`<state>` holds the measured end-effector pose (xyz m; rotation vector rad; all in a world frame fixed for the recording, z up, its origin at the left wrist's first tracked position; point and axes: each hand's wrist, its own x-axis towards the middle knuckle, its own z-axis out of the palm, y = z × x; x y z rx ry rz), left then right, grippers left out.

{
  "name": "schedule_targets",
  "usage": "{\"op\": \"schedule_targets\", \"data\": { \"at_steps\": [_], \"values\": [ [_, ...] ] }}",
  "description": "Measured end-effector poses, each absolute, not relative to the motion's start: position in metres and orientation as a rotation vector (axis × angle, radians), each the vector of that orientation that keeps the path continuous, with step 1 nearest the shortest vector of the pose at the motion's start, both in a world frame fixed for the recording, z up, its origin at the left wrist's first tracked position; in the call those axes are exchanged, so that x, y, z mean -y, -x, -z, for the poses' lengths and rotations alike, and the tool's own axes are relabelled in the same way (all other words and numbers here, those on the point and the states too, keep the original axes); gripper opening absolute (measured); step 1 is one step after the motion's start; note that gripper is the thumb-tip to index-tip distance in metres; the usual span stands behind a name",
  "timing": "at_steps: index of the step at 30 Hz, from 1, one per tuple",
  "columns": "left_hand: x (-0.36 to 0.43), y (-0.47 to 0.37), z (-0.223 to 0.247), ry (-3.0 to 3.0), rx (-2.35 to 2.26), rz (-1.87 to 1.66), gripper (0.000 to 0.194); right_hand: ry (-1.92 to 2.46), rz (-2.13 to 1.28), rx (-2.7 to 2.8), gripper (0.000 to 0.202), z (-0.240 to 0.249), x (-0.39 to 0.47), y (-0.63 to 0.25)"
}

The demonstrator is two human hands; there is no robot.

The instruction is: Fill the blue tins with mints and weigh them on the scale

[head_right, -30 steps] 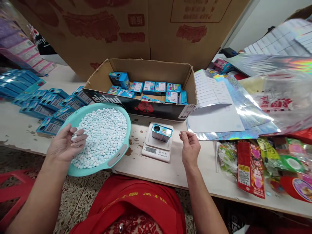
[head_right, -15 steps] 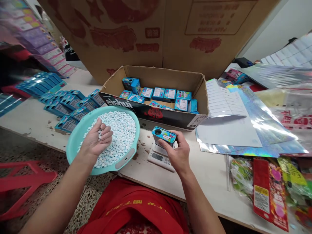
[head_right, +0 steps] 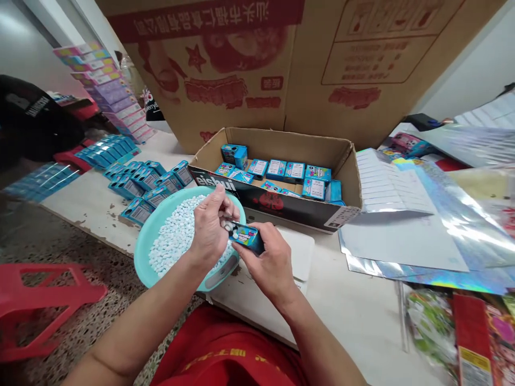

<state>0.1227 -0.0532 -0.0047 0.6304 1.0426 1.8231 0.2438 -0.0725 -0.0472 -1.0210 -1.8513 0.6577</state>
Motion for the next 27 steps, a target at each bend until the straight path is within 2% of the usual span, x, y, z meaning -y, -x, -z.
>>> {"op": "schedule_targets", "data": {
  "at_steps": [12, 16, 19, 21, 24, 27],
  "values": [
    [0.048, -0.116, 0.0, -0.572, -0.984, -1.705, 0.04, 1.09, -0.898, 1.683, 0.03, 0.06, 0.07, -0.256],
    [0.061, -0.077, 0.007, -0.871, -1.347, -1.665, 0.033, 1.187, -0.962, 1.493, 0.037, 0.077, 0.07, -0.283],
    [0.08, -0.04, 0.032, -1.489, -2.0, -1.263, 0.018, 1.281, -0.906, 1.351, 0.04, 0.096, 0.069, -0.306],
    [0.096, -0.022, 0.053, -1.783, -2.289, -0.972, 0.026, 1.327, -0.872, 1.301, 0.039, 0.109, 0.067, -0.316],
    [0.119, -0.009, 0.077, -1.99, -2.378, -0.712, 0.03, 1.358, -0.85, 1.261, 0.041, 0.126, 0.063, -0.322],
    [0.137, -0.005, 0.088, -2.073, -2.349, -0.672, 0.028, 1.321, -0.866, 1.236, 0.047, 0.138, 0.06, -0.322]
  ]
}}
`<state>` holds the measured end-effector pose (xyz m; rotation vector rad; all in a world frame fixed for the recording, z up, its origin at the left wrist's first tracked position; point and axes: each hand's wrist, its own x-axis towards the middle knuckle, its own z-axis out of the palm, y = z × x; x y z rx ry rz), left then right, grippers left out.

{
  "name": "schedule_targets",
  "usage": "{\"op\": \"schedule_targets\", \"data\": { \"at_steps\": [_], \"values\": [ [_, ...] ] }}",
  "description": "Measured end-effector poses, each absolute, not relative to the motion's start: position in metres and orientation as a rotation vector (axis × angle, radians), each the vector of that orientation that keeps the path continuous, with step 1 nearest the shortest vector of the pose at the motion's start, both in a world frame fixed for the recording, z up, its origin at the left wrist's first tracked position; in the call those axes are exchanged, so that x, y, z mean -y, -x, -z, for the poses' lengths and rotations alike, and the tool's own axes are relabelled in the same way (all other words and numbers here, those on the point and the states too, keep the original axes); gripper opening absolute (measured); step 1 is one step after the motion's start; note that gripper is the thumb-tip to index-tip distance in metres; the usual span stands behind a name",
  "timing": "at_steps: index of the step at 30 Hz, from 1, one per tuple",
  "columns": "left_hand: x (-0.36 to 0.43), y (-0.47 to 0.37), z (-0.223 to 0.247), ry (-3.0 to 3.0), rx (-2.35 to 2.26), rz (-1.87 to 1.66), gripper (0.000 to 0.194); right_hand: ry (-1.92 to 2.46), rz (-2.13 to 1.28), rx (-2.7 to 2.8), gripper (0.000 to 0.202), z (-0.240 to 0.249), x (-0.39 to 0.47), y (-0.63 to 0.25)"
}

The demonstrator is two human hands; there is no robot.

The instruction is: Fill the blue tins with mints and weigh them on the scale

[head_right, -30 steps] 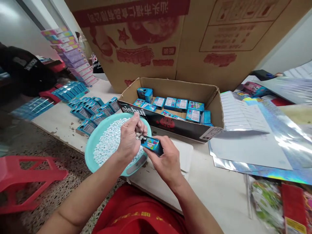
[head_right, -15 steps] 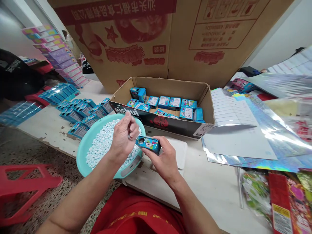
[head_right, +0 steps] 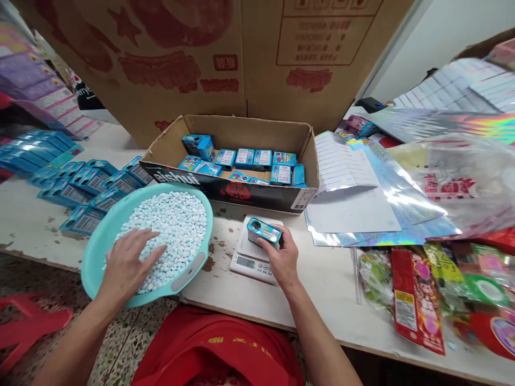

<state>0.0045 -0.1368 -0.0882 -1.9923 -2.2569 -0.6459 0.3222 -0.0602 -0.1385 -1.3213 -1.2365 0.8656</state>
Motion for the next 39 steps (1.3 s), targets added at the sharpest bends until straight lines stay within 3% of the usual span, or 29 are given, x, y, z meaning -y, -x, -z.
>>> {"op": "schedule_targets", "data": {
  "at_steps": [5, 13, 19, 25, 33, 36, 39],
  "values": [
    [0.152, -0.001, 0.089, 2.006, 2.212, 0.779, 0.025, 1.189, -0.789, 1.332, 0.06, 0.148, 0.064, -0.335],
    [0.154, -0.007, 0.083, 1.919, 2.308, 1.046, 0.017, 1.508, -0.548, 1.017, 0.043, 0.159, 0.079, -0.376],
    [0.153, -0.005, 0.087, 1.915, 2.425, 0.979, 0.021, 1.533, -0.623, 0.991, 0.04, 0.162, 0.084, -0.375],
    [0.15, -0.002, 0.097, 2.113, 2.527, 0.674, 0.039, 1.51, -0.666, 1.003, 0.037, 0.16, 0.081, -0.369],
    [0.144, 0.006, 0.089, 2.24, 2.489, 0.604, 0.026, 1.582, -0.714, 1.033, 0.039, 0.158, 0.084, -0.37],
    [0.136, 0.013, 0.077, 2.174, 2.676, 0.784, 0.016, 1.581, -0.707, 1.053, 0.038, 0.156, 0.085, -0.37],
    [0.128, 0.021, 0.067, 1.825, 3.006, 1.433, 0.016, 1.596, -0.693, 1.047, 0.038, 0.155, 0.085, -0.37]
  ]
}}
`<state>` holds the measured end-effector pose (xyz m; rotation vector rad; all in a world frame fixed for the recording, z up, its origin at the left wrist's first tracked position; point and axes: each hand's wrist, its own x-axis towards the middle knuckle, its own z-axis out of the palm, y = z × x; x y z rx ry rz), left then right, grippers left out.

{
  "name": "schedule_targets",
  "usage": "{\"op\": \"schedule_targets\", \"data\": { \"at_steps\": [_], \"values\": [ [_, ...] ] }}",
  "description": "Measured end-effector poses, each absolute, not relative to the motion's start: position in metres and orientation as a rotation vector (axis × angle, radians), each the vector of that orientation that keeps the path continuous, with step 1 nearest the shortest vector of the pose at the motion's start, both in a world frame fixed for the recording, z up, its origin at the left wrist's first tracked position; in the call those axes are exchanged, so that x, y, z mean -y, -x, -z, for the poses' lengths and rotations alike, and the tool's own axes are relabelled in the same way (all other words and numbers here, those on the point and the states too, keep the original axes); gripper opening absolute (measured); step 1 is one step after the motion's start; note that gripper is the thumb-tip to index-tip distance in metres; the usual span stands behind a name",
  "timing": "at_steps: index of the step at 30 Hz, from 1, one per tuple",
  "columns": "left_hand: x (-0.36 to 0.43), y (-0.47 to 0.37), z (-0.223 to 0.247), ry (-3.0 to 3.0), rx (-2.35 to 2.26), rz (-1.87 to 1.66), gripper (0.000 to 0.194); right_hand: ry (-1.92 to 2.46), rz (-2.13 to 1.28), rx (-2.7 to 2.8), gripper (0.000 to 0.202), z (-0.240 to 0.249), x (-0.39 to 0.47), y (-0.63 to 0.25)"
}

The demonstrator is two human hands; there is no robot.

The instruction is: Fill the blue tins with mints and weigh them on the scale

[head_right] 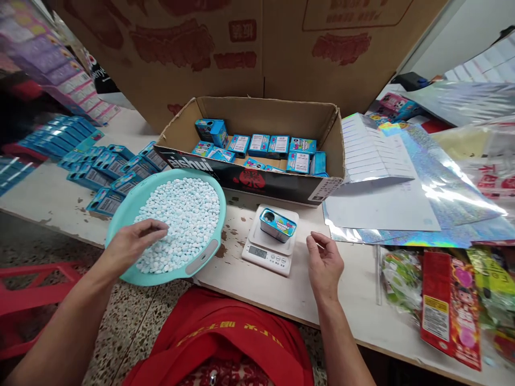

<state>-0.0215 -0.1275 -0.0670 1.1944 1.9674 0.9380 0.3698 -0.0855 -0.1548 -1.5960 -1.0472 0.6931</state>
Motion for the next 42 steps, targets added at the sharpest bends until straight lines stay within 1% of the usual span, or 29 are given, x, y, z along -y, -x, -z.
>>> {"op": "schedule_targets", "data": {
  "at_steps": [2, 4, 7, 9, 13, 16, 19, 22, 24, 28, 32, 34, 37, 42],
  "values": [
    [0.122, 0.027, 0.063, -0.8, -1.754, -1.166, 0.022, 1.605, -0.694, 1.025, 0.038, 0.154, 0.086, -0.37],
    [0.117, 0.032, 0.062, -0.526, -1.545, -1.302, 0.024, 1.607, -0.709, 1.004, 0.038, 0.153, 0.086, -0.37],
    [0.105, 0.028, 0.059, -0.487, -1.47, -1.275, 0.018, 1.596, -0.745, 0.987, 0.037, 0.152, 0.086, -0.37],
    [0.093, 0.013, 0.053, -0.677, -1.506, -1.113, 0.012, 1.579, -0.768, 0.98, 0.038, 0.152, 0.085, -0.37],
    [0.06, -0.049, 0.029, -1.324, -1.458, -0.687, 0.006, 1.556, -0.809, 0.966, 0.041, 0.152, 0.085, -0.367],
    [0.036, -0.105, 0.016, -1.814, -1.343, -0.47, 0.014, 1.549, -0.827, 0.963, 0.041, 0.15, 0.086, -0.367],
    [0.018, -0.147, 0.017, -2.173, -1.267, -0.268, 0.018, 1.557, -0.833, 0.966, 0.041, 0.148, 0.088, -0.371],
    [0.009, -0.166, 0.024, -2.361, -1.259, -0.106, 0.023, 1.579, -0.827, 0.94, 0.043, 0.148, 0.091, -0.382],
    [0.007, -0.169, 0.027, -2.403, -1.256, -0.078, 0.026, 1.603, -0.818, 0.927, 0.044, 0.149, 0.092, -0.389],
    [0.005, -0.167, 0.028, -2.349, -1.255, -0.234, 0.031, 1.631, -0.822, 0.922, 0.045, 0.153, 0.093, -0.396],
    [0.009, -0.152, 0.024, -2.206, -1.285, -0.552, 0.023, 1.624, -0.818, 0.923, 0.044, 0.155, 0.09, -0.394],
    [0.017, -0.135, 0.021, -2.124, -1.337, -0.657, 0.019, 1.609, -0.808, 0.941, 0.042, 0.153, 0.088, -0.395],
    [0.039, -0.099, 0.023, -1.971, -1.489, -0.674, 0.018, 1.583, -0.76, 0.962, 0.039, 0.15, 0.084, -0.399],
    [0.091, -0.035, 0.049, -1.58, -1.871, -0.744, 0.028, 1.583, -0.694, 0.959, 0.036, 0.151, 0.082, -0.408]
  ]
}}
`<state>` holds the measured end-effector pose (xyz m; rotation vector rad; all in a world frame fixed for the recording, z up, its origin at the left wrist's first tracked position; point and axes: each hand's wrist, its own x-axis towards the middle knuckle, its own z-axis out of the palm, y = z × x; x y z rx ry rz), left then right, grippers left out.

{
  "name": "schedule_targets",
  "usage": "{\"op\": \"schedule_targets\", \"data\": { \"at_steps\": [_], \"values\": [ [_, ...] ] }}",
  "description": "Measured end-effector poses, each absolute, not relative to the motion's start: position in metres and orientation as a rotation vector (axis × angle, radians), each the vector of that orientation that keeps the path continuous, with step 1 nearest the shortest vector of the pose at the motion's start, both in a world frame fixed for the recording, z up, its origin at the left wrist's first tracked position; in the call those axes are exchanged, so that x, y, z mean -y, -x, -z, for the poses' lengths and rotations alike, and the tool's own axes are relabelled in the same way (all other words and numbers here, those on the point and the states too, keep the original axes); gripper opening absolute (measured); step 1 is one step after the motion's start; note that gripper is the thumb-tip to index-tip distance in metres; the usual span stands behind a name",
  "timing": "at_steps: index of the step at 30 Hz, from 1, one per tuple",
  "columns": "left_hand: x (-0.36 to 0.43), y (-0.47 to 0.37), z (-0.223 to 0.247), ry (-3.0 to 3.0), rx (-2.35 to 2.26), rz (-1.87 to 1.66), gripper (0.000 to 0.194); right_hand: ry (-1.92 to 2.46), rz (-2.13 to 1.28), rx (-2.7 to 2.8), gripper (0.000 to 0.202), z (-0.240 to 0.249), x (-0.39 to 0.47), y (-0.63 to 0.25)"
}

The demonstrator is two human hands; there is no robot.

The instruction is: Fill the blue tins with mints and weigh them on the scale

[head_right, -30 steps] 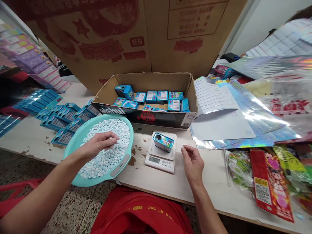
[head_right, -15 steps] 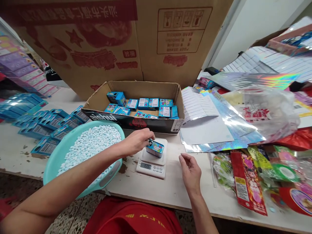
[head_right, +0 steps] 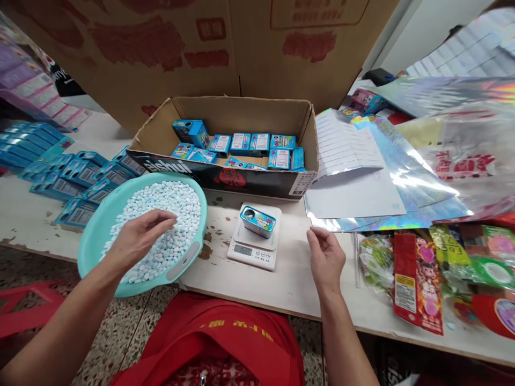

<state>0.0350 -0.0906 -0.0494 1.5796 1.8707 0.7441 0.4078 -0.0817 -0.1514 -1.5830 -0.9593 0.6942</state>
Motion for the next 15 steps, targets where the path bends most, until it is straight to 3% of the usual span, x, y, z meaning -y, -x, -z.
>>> {"op": "schedule_targets", "data": {
  "at_steps": [9, 12, 15],
  "values": [
    [0.135, -0.025, 0.081, -1.141, -2.042, -1.048, 0.032, 1.51, -0.782, 1.031, 0.033, 0.156, 0.079, -0.386],
    [0.126, -0.037, 0.079, -1.345, -2.055, -0.954, 0.028, 1.378, -0.814, 1.251, 0.032, 0.154, 0.08, -0.378],
    [0.114, -0.043, 0.077, -1.825, -2.03, -0.598, 0.025, 1.303, -0.731, 1.441, 0.03, 0.153, 0.081, -0.375]
  ]
}}
